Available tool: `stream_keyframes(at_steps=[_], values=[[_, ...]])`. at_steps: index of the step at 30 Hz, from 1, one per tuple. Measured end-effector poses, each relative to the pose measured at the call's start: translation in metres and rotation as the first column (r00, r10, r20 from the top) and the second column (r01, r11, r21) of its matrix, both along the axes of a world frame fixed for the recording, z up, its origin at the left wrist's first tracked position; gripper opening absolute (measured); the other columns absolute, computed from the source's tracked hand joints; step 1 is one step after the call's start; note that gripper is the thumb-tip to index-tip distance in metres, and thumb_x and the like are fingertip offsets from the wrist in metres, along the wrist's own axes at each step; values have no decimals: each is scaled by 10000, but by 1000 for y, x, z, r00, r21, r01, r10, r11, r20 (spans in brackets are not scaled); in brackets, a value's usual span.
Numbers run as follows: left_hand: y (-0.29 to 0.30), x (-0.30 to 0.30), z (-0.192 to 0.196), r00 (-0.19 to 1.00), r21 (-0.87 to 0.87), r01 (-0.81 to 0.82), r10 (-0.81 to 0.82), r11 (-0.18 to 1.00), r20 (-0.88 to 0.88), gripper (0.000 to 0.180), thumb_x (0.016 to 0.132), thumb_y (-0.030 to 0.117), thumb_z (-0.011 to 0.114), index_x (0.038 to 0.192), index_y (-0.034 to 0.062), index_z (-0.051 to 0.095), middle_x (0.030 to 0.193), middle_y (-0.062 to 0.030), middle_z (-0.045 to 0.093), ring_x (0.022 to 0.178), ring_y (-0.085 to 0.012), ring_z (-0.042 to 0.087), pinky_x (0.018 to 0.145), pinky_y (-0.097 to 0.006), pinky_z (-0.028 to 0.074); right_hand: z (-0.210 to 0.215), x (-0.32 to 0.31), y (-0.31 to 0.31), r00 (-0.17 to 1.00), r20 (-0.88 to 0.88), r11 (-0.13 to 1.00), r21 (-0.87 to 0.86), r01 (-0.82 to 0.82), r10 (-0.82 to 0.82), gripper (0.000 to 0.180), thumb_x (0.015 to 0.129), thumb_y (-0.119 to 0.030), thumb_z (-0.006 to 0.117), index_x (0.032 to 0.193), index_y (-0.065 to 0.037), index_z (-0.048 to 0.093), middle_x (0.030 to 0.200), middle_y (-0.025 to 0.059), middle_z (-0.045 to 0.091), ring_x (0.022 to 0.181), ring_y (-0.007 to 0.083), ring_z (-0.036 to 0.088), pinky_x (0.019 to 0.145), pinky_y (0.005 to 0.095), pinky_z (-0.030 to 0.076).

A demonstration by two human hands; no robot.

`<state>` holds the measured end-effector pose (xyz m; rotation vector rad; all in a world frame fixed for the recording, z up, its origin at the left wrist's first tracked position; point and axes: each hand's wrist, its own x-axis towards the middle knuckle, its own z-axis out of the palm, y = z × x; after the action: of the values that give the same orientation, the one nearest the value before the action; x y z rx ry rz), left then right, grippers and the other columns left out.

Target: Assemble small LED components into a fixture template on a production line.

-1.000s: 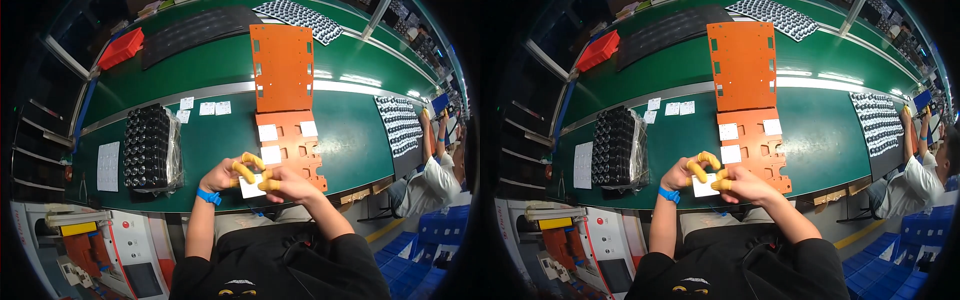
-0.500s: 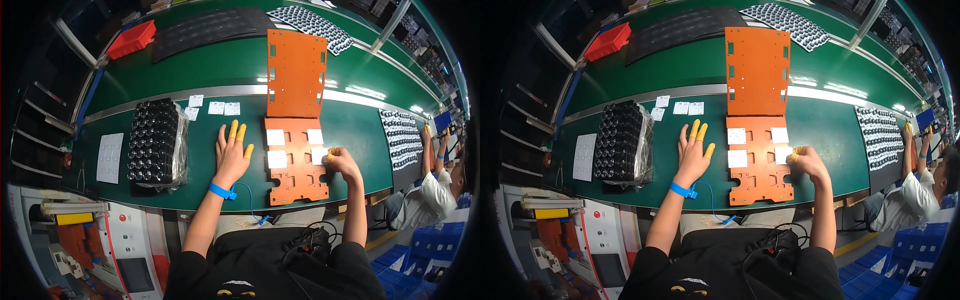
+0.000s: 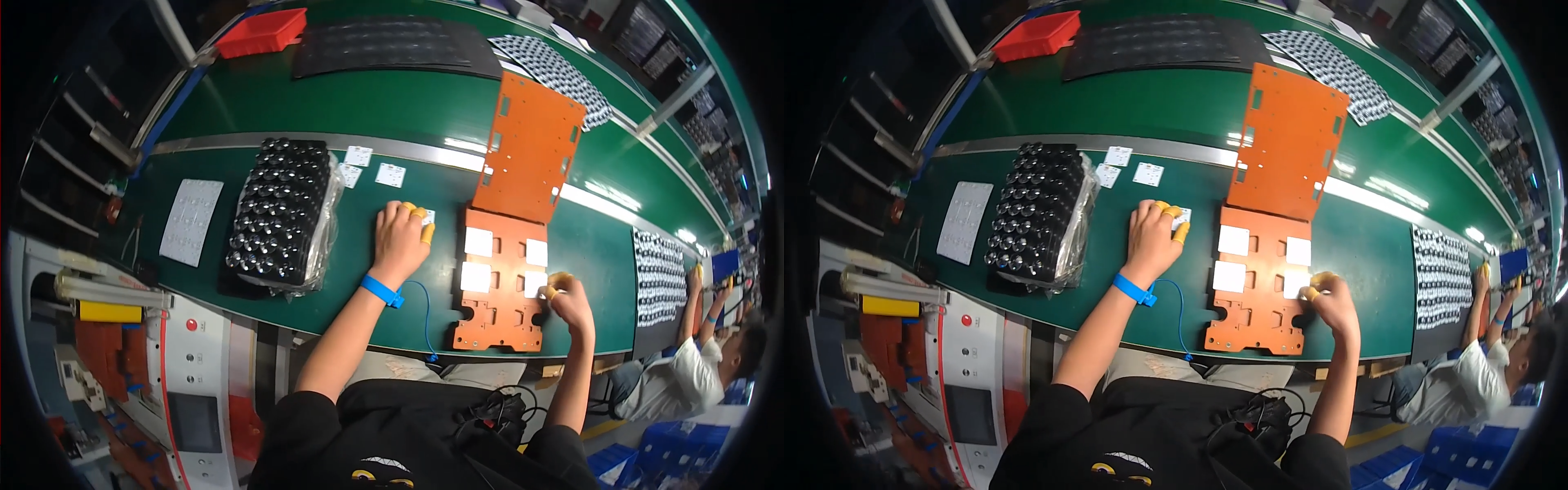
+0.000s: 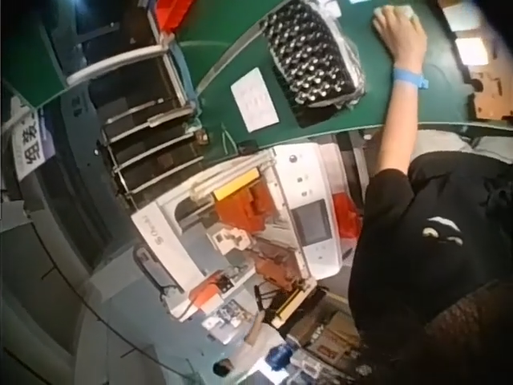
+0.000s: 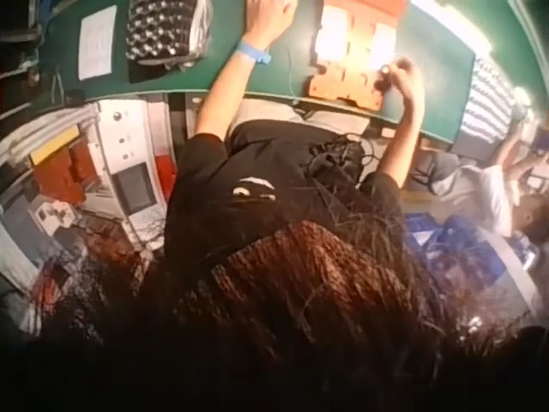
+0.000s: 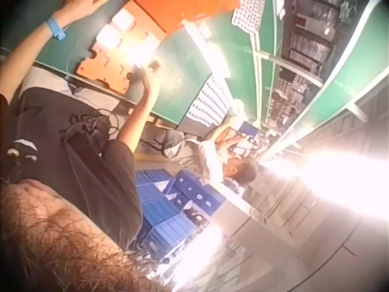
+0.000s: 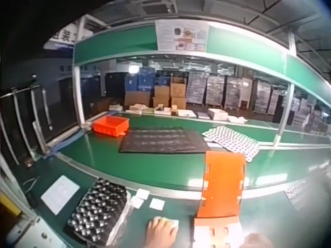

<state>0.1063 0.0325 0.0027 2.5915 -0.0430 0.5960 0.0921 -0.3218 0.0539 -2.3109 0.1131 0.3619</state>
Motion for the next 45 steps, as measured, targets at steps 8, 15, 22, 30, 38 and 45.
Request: stream_keyframes(at_steps=[8, 15, 22, 30, 38, 45], values=[[2, 0, 0, 989, 34, -132, 134, 991, -65, 502, 846, 306, 644, 1211, -27, 556, 1135, -172, 504, 1038, -332, 434, 886, -451, 373, 80, 4, 148, 955, 103, 805, 518, -289, 277, 234, 885, -28, 615, 1111, 7, 566, 832, -3, 530, 657, 63, 476, 516, 198, 367], [7, 1, -9, 981, -168, 42, -9, 985, 193, 313, 804, 255, 626, 1042, 56, 583, 1027, -127, 526, 1029, -285, 476, 870, -451, 370, 94, 13, 305, 621, 569, 657, 177, -732, 539, 293, 846, 24, 623, 1139, 31, 605, 1037, 134, 628, 889, 201, 626, 806, 301, 509], [14, -15, 29, 906, -416, 299, -392, 859, -158, 389, 950, 214, 560, 1298, 51, 506, 1313, -93, 503, 1152, -209, 478, 1041, -369, 344, 89, 47, 378, 410, 723, 659, -84, -747, 556, 274, 813, 22, 628, 1086, 22, 625, 999, 174, 631, 868, 312, 624, 769, 372, 506], [9, -15, 12, 906, -561, 362, -422, 744, 25, 383, 926, 175, 586, 1279, 37, 533, 1233, -122, 527, 1097, -216, 480, 992, -374, 372, 80, 54, 390, 345, 700, 605, -155, -781, 625, 159, 814, 52, 627, 972, 31, 624, 977, 163, 635, 858, 312, 637, 766, 358, 530], [4, -1, -12, 929, -553, 319, -139, 770, 342, 296, 848, 53, 552, 1137, -5, 568, 1139, -229, 583, 1151, -391, 518, 943, -469, 433, 88, 62, 346, 383, 810, 635, 17, -772, 443, 310, 801, 49, 661, 1108, 19, 635, 978, 112, 590, 824, 212, 591, 769, 312, 489], [13, -2, 9, 969, -658, 96, 81, 747, 233, 307, 876, -19, 560, 1180, 8, 592, 1014, -216, 666, 908, -382, 652, 773, -396, 543, 37, 75, 240, 818, 546, 765, 444, -466, 182, 249, 897, -42, 646, 1128, 33, 587, 988, 46, 607, 912, 126, 578, 859, 263, 457]])
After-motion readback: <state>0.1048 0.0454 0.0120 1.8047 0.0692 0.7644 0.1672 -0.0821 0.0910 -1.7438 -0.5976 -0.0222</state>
